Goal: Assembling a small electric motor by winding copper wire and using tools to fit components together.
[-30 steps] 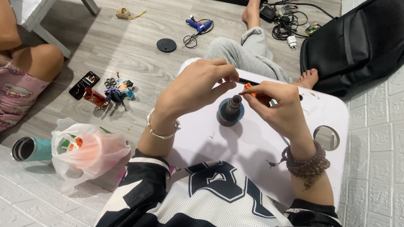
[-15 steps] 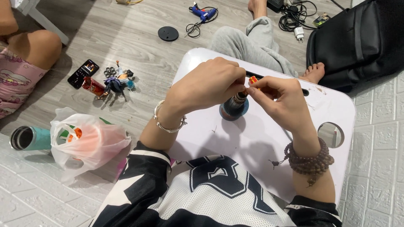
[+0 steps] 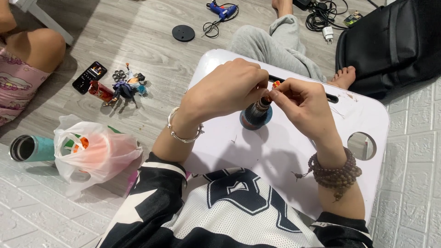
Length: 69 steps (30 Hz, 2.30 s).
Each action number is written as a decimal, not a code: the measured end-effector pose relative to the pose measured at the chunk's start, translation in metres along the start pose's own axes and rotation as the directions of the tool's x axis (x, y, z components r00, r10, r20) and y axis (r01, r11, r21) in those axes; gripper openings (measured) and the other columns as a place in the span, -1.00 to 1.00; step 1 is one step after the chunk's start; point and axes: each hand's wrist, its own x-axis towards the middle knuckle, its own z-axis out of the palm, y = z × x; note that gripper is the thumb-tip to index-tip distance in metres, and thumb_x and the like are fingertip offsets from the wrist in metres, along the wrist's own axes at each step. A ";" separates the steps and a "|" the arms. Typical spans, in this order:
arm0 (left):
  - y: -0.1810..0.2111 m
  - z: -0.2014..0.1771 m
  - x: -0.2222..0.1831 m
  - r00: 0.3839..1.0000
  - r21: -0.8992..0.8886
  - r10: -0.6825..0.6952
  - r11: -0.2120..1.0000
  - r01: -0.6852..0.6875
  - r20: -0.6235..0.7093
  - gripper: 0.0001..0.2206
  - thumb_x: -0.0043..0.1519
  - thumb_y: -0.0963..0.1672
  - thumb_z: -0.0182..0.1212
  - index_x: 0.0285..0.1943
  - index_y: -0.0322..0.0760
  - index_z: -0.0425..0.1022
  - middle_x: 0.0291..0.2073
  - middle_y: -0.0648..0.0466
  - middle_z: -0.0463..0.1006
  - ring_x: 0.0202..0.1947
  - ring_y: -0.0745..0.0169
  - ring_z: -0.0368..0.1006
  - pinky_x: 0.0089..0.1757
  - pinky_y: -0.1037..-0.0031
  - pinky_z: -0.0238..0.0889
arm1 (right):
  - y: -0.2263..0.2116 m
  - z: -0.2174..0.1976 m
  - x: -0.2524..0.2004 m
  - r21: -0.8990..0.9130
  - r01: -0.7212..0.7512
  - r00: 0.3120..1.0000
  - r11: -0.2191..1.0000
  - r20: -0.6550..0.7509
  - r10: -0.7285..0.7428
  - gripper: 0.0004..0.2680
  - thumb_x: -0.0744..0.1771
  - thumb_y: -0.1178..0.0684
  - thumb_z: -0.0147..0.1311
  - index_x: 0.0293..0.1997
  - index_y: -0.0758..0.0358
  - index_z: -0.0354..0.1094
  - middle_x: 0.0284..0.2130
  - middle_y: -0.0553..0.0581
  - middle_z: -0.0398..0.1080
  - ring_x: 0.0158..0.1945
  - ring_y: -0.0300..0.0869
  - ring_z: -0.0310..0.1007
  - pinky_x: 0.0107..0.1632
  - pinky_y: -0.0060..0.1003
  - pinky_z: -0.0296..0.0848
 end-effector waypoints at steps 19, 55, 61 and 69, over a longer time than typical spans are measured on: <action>-0.010 0.003 -0.001 0.996 -0.043 0.045 0.998 -0.049 -0.075 -0.93 0.22 -0.22 0.23 -0.19 -0.42 0.53 -0.48 -0.05 0.58 -0.53 0.04 0.57 -0.47 0.17 0.48 | -0.003 0.001 -0.001 -0.012 -0.006 1.000 1.000 -0.004 0.006 -0.91 0.34 0.26 0.12 -0.38 0.39 0.46 -0.78 0.07 0.16 -0.64 -0.35 0.01 -0.50 -0.47 0.06; -0.017 0.005 0.005 0.982 0.014 0.146 0.989 -0.146 -0.120 -0.97 0.11 -0.25 0.37 -0.33 -0.34 0.62 -0.57 -0.04 0.54 -0.53 0.02 0.56 -0.46 0.23 0.50 | -0.001 0.003 0.012 -0.222 0.049 0.950 0.974 0.310 0.023 -0.83 0.24 0.14 0.32 -0.45 0.38 0.36 -0.73 0.14 0.24 -0.61 -0.13 0.20 -0.45 -0.29 0.24; -0.056 0.022 -0.002 0.944 0.041 0.165 0.986 -0.160 -0.287 -0.91 0.25 -0.24 0.21 -0.32 -0.31 0.43 -0.49 0.08 0.53 -0.52 0.18 0.39 -0.38 0.39 0.21 | 0.043 0.006 -0.006 -0.432 0.061 0.964 0.900 0.259 0.059 -0.84 0.23 0.01 0.26 -0.20 0.08 0.40 -0.50 -0.01 0.41 -0.47 -0.10 0.31 -0.28 -0.24 0.25; -0.140 0.137 -0.044 0.961 0.180 -0.006 0.982 0.058 -0.277 -0.87 0.20 -0.20 0.07 -0.40 -0.29 0.50 -0.54 0.03 0.46 -0.60 -0.04 0.33 -0.50 0.22 0.19 | 0.054 -0.035 -0.041 -0.429 -0.121 0.993 0.895 -0.064 0.104 -0.80 0.27 0.05 0.37 -0.16 0.32 0.49 -0.48 0.04 0.48 -0.44 -0.34 0.33 -0.27 -0.42 0.33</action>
